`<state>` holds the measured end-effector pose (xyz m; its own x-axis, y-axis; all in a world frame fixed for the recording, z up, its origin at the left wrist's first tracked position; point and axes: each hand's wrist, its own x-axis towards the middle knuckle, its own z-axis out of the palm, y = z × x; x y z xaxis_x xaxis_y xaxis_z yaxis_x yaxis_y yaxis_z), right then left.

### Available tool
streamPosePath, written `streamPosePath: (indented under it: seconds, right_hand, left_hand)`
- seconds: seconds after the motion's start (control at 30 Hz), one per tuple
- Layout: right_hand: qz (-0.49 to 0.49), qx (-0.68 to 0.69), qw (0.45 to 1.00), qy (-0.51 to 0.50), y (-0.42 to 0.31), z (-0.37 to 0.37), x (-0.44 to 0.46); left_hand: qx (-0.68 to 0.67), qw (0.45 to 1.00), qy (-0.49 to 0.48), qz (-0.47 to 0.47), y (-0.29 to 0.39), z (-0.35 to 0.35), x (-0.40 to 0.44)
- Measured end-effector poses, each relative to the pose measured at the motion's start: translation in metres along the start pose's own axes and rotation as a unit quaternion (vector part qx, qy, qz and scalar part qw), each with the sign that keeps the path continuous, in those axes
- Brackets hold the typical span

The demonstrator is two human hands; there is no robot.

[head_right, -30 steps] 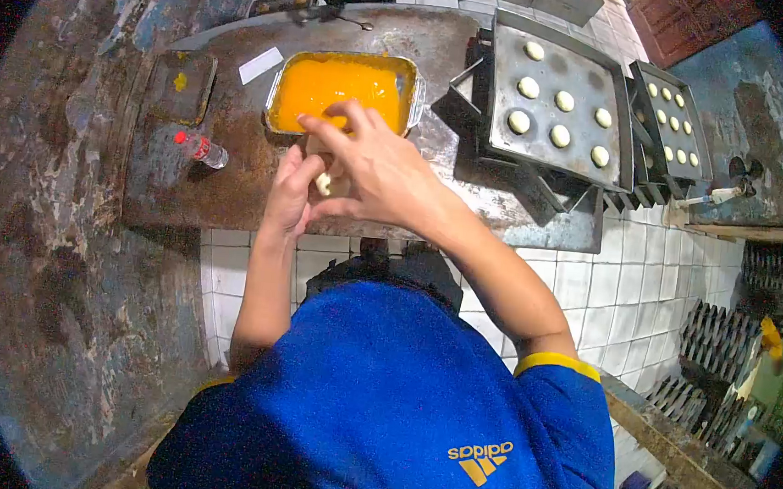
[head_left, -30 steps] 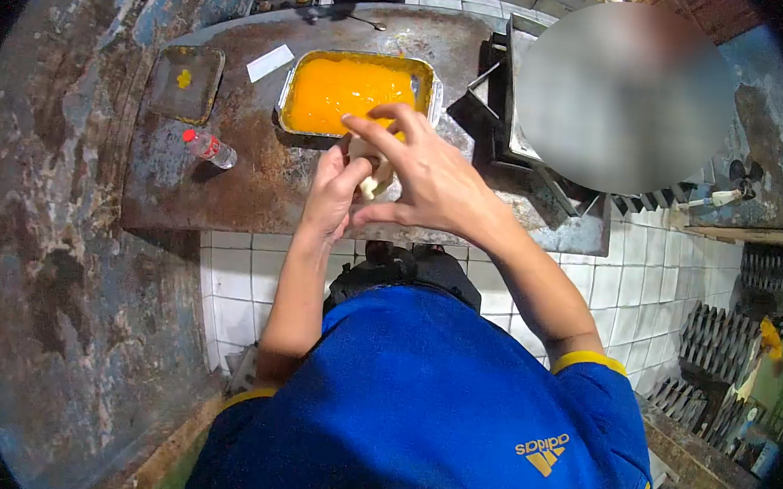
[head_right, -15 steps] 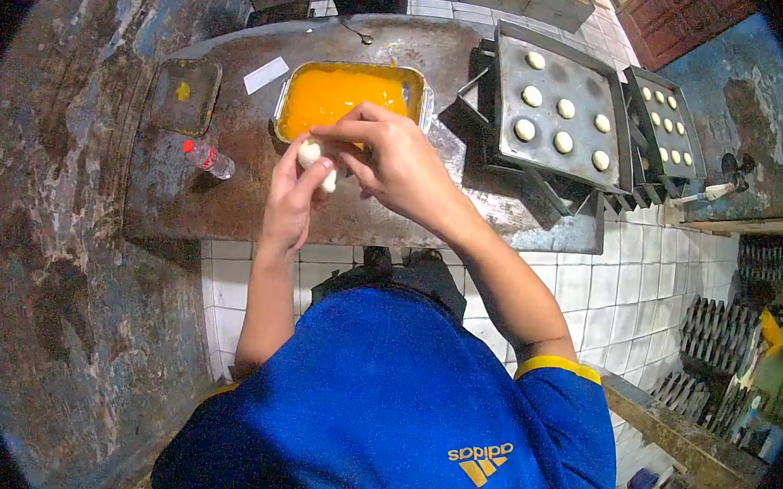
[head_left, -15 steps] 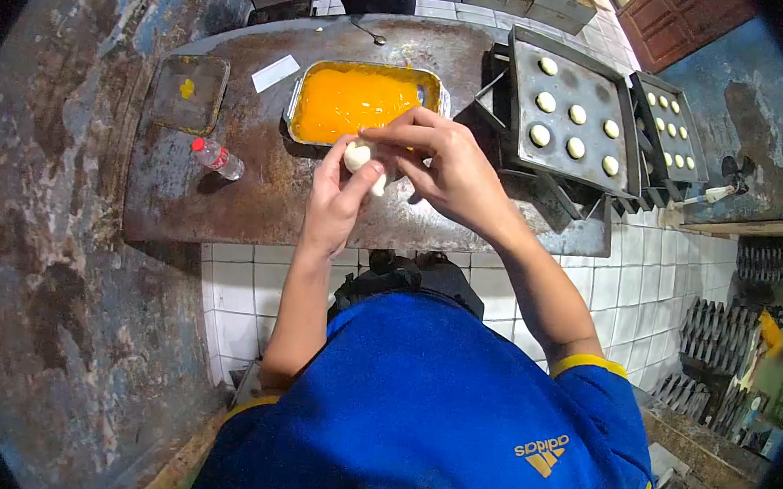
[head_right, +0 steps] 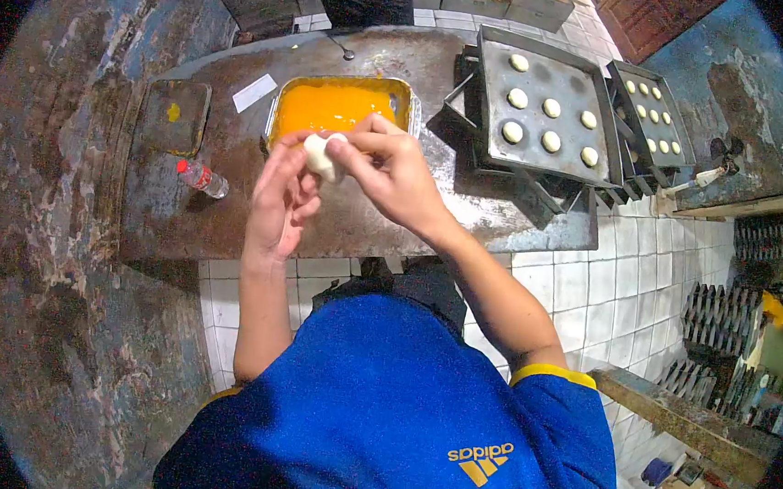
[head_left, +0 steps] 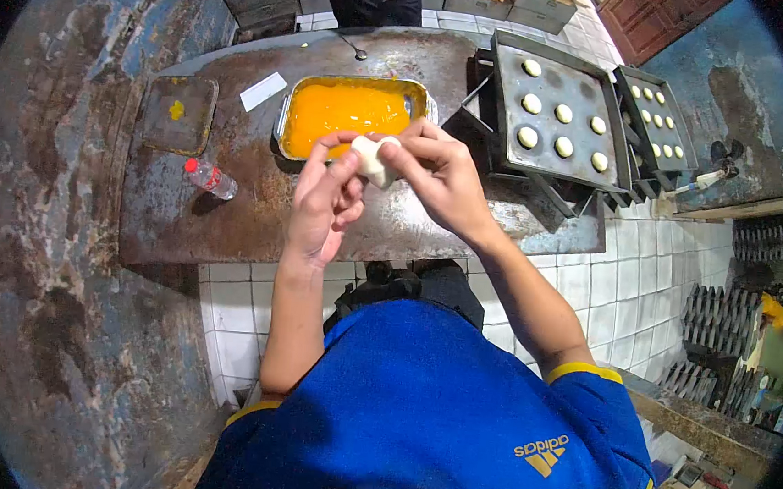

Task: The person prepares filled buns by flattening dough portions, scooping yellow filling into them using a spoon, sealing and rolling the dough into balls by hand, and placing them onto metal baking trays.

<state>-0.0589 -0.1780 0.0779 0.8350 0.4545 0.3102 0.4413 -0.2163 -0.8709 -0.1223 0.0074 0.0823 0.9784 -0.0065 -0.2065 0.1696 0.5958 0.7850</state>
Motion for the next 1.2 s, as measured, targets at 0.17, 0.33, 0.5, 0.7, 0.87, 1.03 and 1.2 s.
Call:
streamPosePath:
  seconds: [0.17,0.33,0.5,0.7,0.87,1.03,1.2]
  right_hand:
    - [0.251,0.483,0.839,0.000,-0.010,-0.006,-0.008]
    - [0.129,0.599,0.790,0.026,-0.003,0.001,-0.017]
    - [-0.024,0.410,0.871,0.269,0.022,-0.036,-0.003]
    - [-0.005,0.358,0.933,0.027,0.004,-0.161,0.003]
    - [-0.043,0.323,0.914,0.243,0.058,-0.205,-0.004]
    - [0.191,0.068,0.979,0.001,0.102,-0.343,-0.021]
    - [0.167,0.072,0.981,0.070,0.175,-0.398,-0.014]
  left_hand:
    - [0.192,0.964,0.005,0.185,0.009,0.016,0.021]
    - [0.161,0.953,-0.076,0.247,0.020,0.079,0.037]
    - [0.089,0.954,-0.174,0.226,-0.020,0.134,0.067]
    - [0.052,0.929,-0.185,0.317,-0.032,0.203,0.119]
    - [0.079,0.935,-0.208,0.276,-0.087,0.273,0.157]
    - [0.279,0.924,-0.071,0.251,-0.148,0.262,0.237]
    - [0.358,0.908,-0.190,0.101,-0.254,0.302,0.297]
